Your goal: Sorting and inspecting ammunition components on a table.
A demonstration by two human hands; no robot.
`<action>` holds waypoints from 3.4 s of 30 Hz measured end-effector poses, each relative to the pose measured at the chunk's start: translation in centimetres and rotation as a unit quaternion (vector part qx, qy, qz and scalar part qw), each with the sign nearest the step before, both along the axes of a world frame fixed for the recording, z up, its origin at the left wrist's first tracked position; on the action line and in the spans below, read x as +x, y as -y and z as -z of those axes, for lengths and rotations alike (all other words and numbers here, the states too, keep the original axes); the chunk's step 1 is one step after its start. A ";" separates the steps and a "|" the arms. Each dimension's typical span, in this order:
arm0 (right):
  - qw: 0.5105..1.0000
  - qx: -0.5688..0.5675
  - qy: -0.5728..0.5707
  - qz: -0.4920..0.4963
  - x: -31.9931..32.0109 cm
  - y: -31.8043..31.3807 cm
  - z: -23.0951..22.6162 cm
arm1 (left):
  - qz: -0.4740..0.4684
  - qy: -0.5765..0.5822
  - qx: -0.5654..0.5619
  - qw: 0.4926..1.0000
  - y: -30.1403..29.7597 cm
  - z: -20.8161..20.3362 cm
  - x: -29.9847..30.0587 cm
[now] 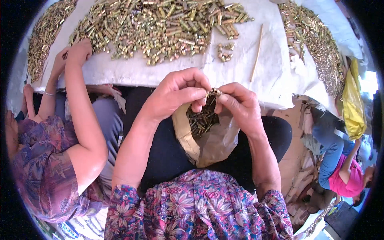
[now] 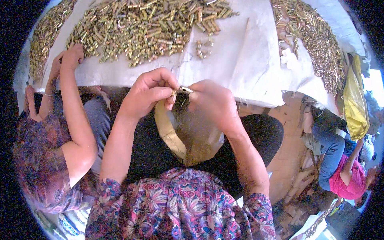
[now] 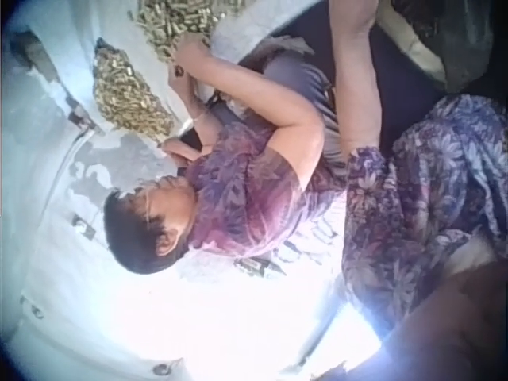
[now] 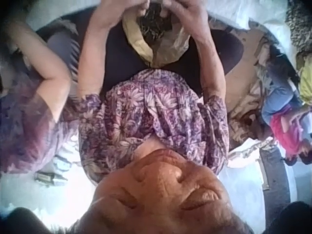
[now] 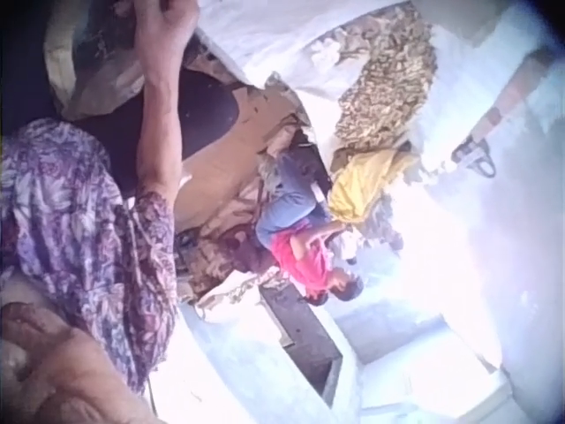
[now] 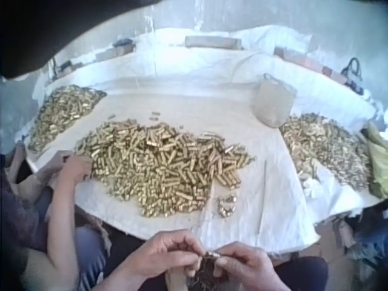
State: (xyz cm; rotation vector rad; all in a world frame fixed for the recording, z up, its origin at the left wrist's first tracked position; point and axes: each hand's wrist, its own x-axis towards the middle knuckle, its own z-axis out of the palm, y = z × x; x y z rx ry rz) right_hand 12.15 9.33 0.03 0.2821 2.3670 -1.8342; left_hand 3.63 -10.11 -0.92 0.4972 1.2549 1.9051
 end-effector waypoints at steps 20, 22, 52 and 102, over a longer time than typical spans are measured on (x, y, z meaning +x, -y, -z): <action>0.993 -0.039 -0.108 0.004 0.8 0.3 2.9 | -0.015 -0.040 -0.051 0.998 0.1 0.6 -0.3; 0.993 0.002 -0.119 -0.005 0.9 0.1 2.1 | -0.010 -0.049 -0.054 0.997 0.0 -0.1 -0.3; 0.906 0.324 -0.256 0.089 -21.2 -12.4 -0.2 | -0.124 -0.502 -0.278 0.810 -5.1 -7.2 -11.2; 0.922 0.263 -0.282 0.011 -27.5 -6.7 1.2 | -0.032 -0.722 -0.295 0.624 -9.3 -0.6 -15.9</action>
